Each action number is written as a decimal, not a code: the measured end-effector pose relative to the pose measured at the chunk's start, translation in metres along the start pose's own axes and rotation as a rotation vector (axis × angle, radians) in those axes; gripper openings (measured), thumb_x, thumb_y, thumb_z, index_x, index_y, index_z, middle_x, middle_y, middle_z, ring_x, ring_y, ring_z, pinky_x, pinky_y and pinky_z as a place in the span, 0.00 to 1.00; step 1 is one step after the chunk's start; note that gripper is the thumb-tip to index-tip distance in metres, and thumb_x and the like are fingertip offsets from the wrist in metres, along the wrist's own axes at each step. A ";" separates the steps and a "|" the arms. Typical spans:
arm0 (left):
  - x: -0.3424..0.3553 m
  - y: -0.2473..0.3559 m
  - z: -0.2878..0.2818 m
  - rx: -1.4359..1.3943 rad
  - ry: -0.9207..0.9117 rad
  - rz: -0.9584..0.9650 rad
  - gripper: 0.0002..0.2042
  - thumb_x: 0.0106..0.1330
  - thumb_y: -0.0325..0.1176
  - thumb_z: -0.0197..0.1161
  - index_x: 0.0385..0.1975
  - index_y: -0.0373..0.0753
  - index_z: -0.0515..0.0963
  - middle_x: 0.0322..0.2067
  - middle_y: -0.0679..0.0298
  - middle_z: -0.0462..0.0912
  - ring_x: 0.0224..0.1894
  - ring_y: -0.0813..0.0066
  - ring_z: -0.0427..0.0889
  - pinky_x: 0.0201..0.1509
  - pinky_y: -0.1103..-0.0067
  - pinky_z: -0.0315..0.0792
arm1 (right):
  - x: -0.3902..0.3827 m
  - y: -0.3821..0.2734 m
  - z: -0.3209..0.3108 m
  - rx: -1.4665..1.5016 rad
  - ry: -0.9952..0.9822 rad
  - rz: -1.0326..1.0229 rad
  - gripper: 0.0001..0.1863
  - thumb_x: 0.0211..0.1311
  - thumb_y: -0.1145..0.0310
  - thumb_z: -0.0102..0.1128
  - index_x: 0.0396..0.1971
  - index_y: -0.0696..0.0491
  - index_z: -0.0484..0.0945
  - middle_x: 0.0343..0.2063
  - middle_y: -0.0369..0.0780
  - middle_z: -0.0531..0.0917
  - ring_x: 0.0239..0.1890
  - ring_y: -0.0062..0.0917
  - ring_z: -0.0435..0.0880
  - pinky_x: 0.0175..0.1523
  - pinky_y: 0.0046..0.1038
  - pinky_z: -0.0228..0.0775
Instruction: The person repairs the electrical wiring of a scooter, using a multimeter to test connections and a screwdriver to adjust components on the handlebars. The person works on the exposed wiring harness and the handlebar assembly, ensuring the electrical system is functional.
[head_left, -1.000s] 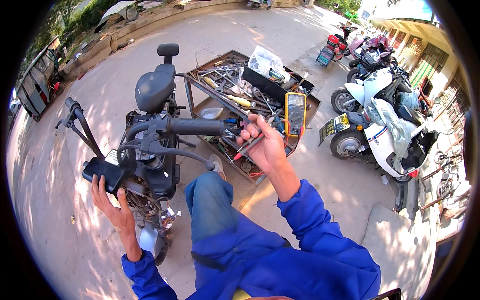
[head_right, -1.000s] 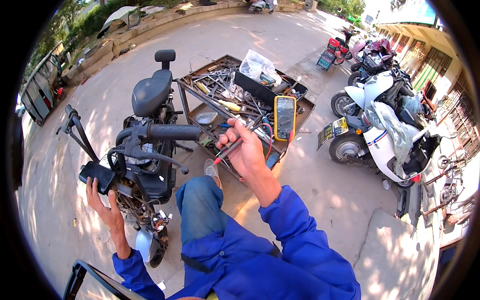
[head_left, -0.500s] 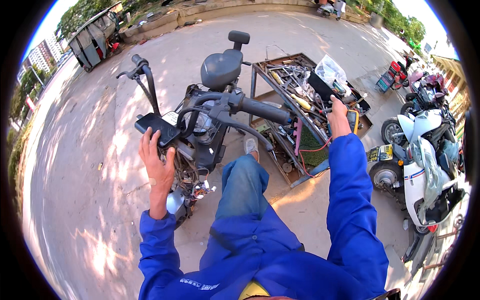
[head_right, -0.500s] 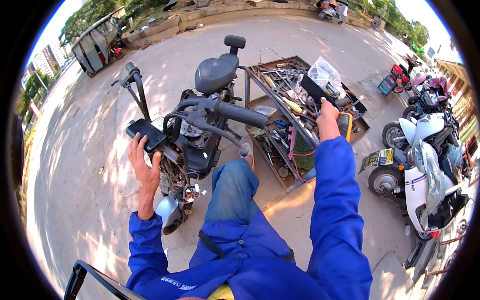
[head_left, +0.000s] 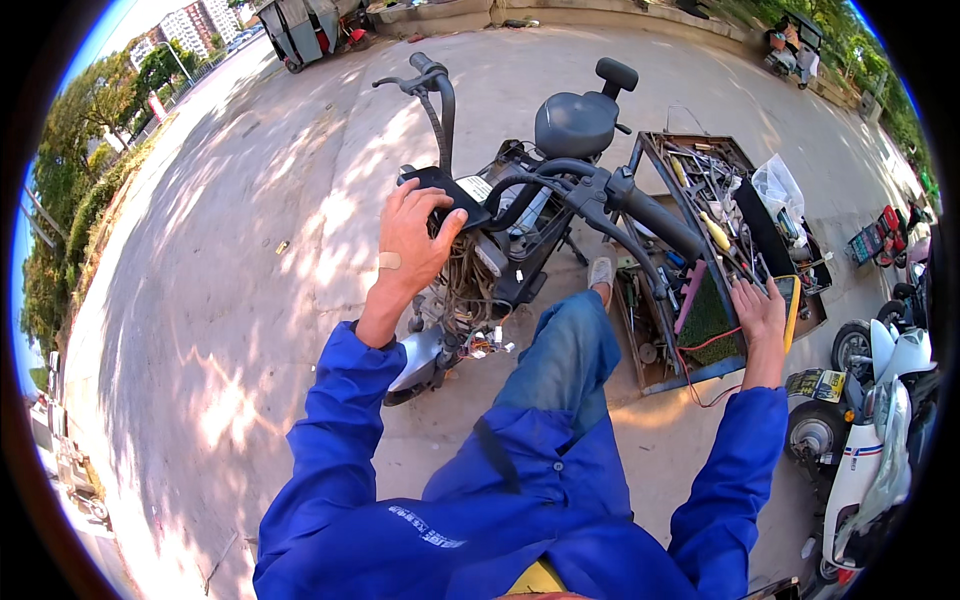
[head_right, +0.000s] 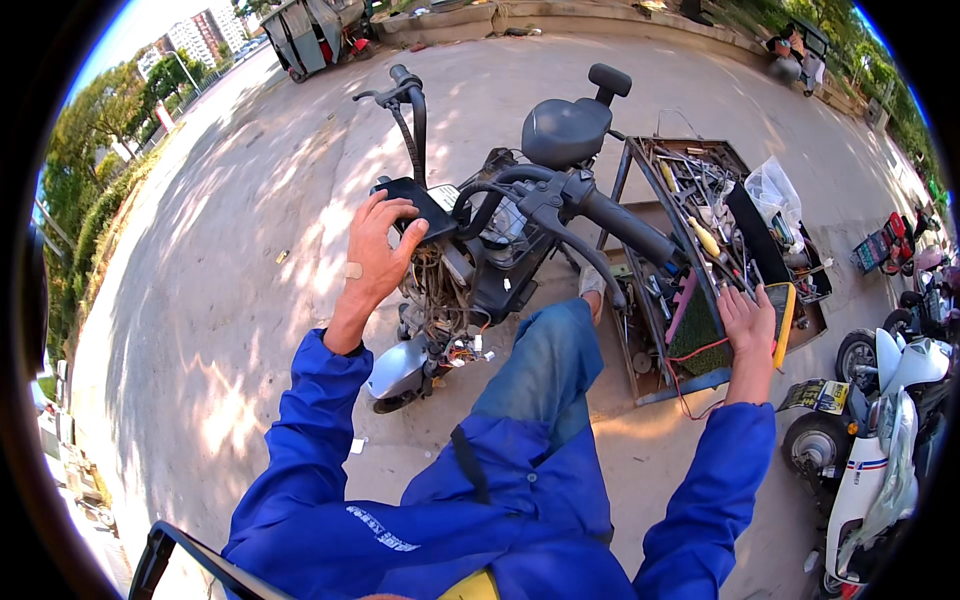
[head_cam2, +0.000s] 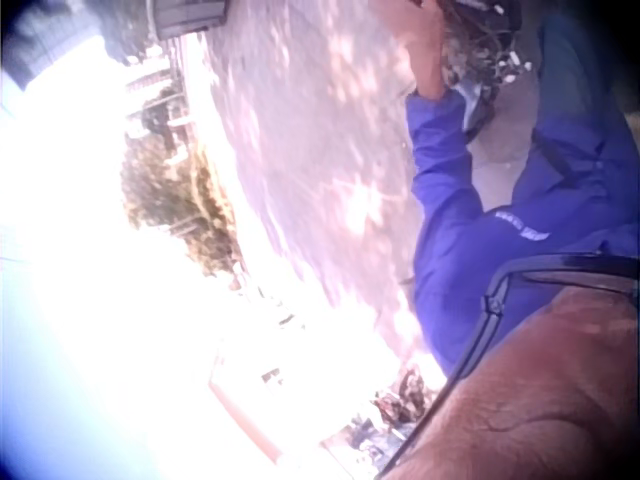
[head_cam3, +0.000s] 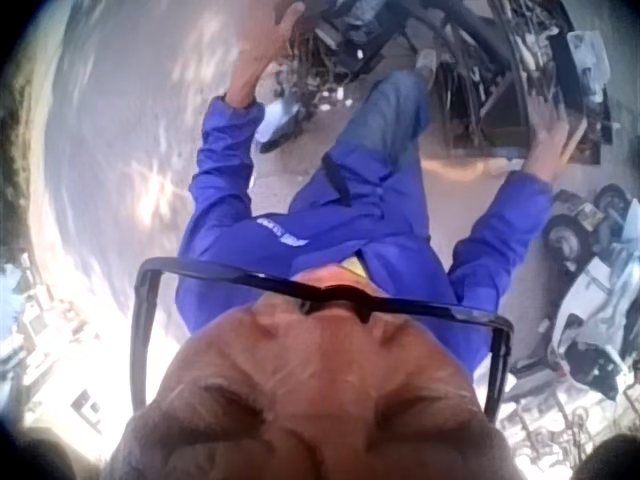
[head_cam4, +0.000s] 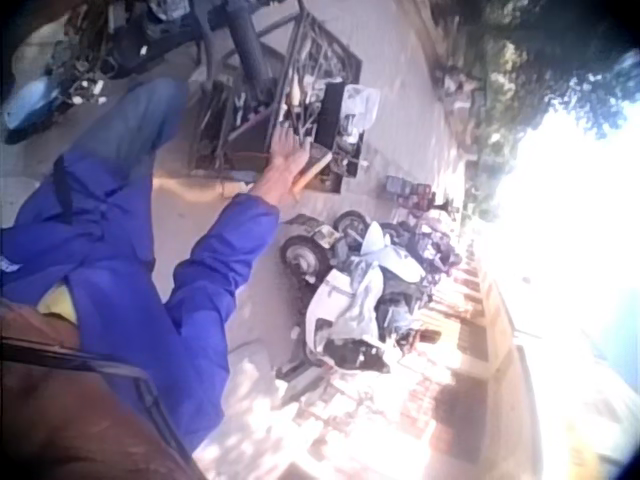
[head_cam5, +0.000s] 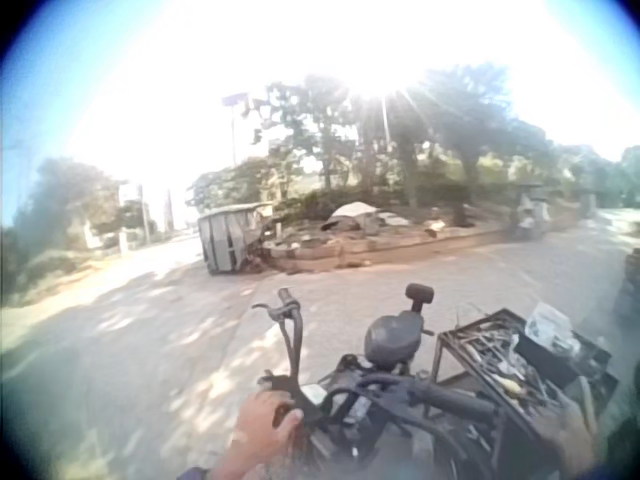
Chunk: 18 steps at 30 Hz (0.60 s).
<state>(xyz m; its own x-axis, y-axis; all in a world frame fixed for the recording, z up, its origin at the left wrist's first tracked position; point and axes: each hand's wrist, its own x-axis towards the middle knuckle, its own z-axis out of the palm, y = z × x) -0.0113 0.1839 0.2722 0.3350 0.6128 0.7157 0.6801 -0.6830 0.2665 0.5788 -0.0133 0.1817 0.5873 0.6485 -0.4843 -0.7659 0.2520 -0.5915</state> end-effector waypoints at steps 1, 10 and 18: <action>0.012 -0.002 0.001 -0.015 -0.017 0.005 0.15 0.64 0.41 0.73 0.45 0.38 0.85 0.50 0.56 0.86 0.64 0.49 0.76 0.69 0.59 0.67 | -0.009 0.005 0.001 -0.064 -0.081 -0.059 0.36 0.80 0.54 0.55 0.74 0.64 0.59 0.74 0.55 0.67 0.73 0.46 0.71 0.74 0.45 0.69; 0.119 -0.017 0.046 0.146 -0.779 -0.124 0.25 0.63 0.46 0.69 0.56 0.35 0.83 0.52 0.45 0.87 0.57 0.46 0.85 0.62 0.63 0.78 | -0.082 0.087 0.027 -1.034 -0.168 -0.719 0.19 0.72 0.70 0.63 0.59 0.63 0.78 0.46 0.43 0.89 0.46 0.23 0.88 0.50 0.28 0.80; 0.133 0.009 0.046 0.262 -0.959 -0.144 0.31 0.58 0.52 0.74 0.60 0.44 0.83 0.47 0.44 0.89 0.52 0.44 0.88 0.59 0.60 0.79 | -0.100 0.107 -0.025 -1.408 -0.018 -1.100 0.13 0.69 0.75 0.61 0.52 0.58 0.80 0.43 0.51 0.86 0.45 0.47 0.87 0.51 0.42 0.80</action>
<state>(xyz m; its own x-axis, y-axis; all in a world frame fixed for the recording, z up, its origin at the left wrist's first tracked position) 0.0695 0.2777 0.3404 0.5431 0.8231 -0.1657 0.8392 -0.5384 0.0763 0.4449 -0.0695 0.1509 0.6136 0.6308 0.4750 0.7224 -0.2054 -0.6603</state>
